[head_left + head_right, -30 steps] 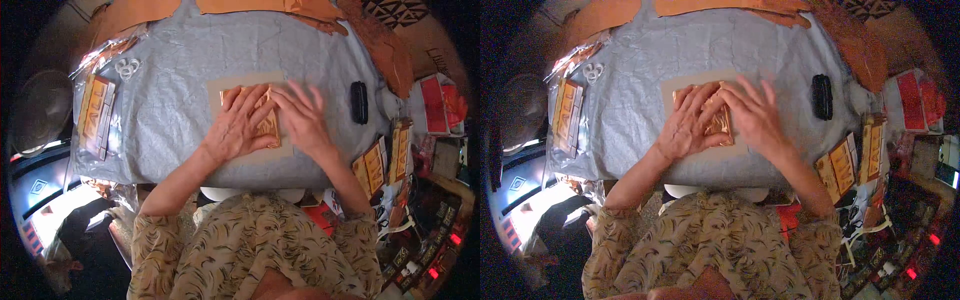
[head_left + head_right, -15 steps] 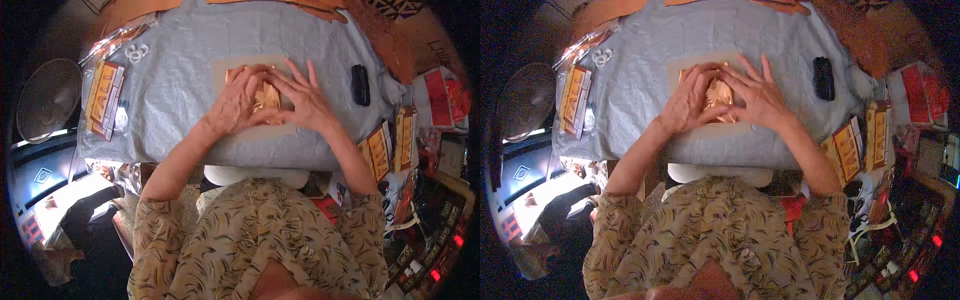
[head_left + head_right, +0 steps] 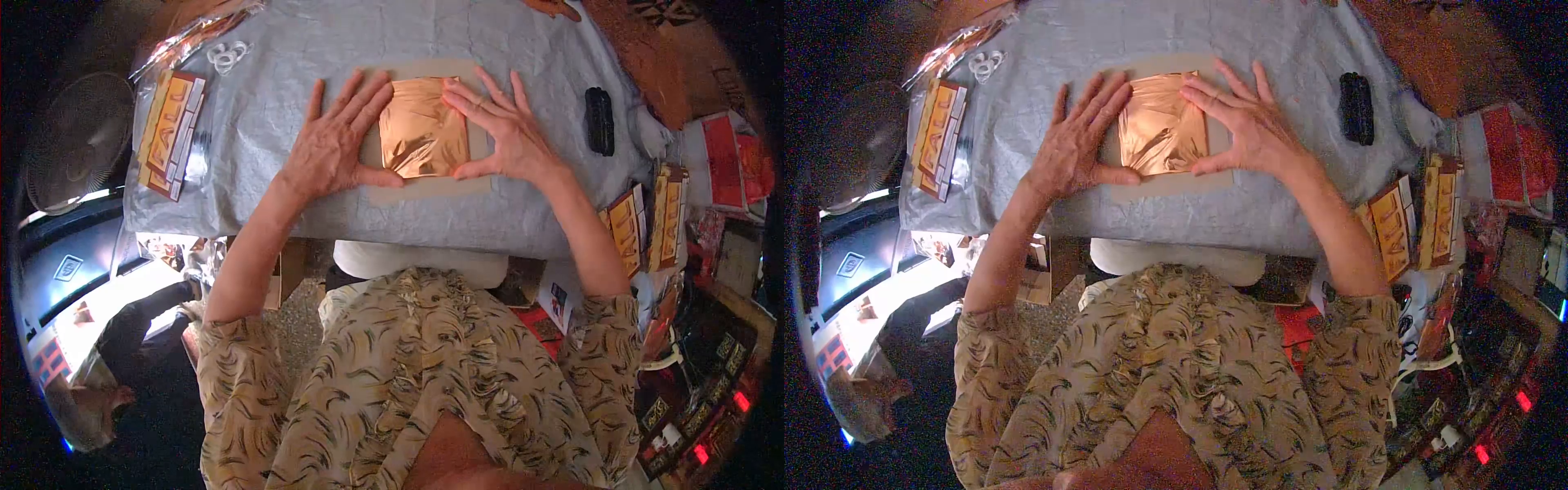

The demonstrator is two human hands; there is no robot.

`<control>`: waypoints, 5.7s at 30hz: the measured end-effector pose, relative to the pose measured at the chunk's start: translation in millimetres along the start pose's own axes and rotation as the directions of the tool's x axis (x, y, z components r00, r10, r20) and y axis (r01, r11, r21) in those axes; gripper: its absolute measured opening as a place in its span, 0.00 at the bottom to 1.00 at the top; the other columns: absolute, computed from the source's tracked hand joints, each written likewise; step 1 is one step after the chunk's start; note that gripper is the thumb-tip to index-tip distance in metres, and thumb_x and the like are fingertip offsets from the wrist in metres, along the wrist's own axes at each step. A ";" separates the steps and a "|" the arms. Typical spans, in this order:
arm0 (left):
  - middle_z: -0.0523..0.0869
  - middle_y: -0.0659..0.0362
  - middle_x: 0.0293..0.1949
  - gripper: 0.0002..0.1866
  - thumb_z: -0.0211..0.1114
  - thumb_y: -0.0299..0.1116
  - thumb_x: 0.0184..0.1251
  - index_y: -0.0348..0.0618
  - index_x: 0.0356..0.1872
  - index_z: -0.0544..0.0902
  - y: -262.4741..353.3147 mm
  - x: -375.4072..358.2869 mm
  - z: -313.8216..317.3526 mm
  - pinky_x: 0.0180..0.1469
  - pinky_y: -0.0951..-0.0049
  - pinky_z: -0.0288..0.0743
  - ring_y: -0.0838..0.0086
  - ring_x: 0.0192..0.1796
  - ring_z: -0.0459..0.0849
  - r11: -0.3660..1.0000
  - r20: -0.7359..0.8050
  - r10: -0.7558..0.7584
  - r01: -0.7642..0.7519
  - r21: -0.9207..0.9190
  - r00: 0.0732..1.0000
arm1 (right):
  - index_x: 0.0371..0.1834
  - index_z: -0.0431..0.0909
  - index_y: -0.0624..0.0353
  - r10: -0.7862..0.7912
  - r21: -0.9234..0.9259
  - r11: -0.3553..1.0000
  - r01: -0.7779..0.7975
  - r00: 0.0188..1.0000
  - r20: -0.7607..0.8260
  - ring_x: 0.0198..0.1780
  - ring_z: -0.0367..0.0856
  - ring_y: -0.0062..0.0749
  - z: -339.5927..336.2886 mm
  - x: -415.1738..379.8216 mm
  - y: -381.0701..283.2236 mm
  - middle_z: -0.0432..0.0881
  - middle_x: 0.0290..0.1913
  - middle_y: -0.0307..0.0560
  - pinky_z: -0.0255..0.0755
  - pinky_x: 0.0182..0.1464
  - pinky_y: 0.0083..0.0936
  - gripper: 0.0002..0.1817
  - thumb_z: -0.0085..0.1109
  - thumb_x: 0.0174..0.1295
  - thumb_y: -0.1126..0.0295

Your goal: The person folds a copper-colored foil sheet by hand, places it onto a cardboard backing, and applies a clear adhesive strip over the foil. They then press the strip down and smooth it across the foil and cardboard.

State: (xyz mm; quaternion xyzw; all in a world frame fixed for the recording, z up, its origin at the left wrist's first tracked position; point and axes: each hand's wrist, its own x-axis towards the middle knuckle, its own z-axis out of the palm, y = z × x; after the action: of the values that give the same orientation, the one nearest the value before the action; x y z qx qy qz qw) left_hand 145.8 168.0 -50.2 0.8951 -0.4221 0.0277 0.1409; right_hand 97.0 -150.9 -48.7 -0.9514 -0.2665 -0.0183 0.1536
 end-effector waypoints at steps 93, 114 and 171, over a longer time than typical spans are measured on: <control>0.85 0.57 0.29 0.19 0.61 0.41 0.85 0.30 0.50 0.86 85.4 -16.5 -72.9 0.36 0.67 0.80 0.79 0.33 0.81 0.356 0.370 -0.264 0.446 -0.821 0.891 | 0.51 0.89 0.65 0.619 0.950 -0.203 -0.239 0.720 0.314 0.42 0.90 0.26 11.0 -106.2 -54.7 0.92 0.45 0.45 0.83 0.47 0.27 0.13 0.69 0.67 0.71; 0.84 0.61 0.62 0.12 0.69 0.33 0.60 0.53 0.43 0.95 257.1 257.7 52.2 0.64 0.56 0.73 0.64 0.70 0.75 0.842 -0.029 0.523 -0.511 0.173 0.852 | 0.34 0.89 0.68 0.767 0.848 0.175 -0.500 0.610 0.201 0.32 0.74 0.11 55.3 -172.2 -104.0 0.82 0.27 0.29 0.71 0.32 0.23 0.17 0.78 0.66 0.61; 0.81 0.56 0.73 0.44 0.81 0.64 0.51 0.53 0.68 0.86 -213.9 -224.2 -91.1 0.75 0.46 0.66 0.54 0.76 0.74 0.644 -0.408 -0.687 0.764 0.043 0.601 | 0.58 0.83 0.73 0.675 0.973 -0.031 -0.228 0.713 0.189 0.55 0.86 0.33 25.4 4.7 -77.9 0.88 0.57 0.50 0.76 0.63 0.30 0.20 0.71 0.70 0.68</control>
State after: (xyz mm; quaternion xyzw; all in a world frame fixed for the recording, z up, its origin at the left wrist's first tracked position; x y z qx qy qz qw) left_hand 171.4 490.0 -49.6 0.9776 0.0188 0.1739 0.1168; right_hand 59.9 -77.7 -50.4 -0.6294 0.1549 0.0410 0.7604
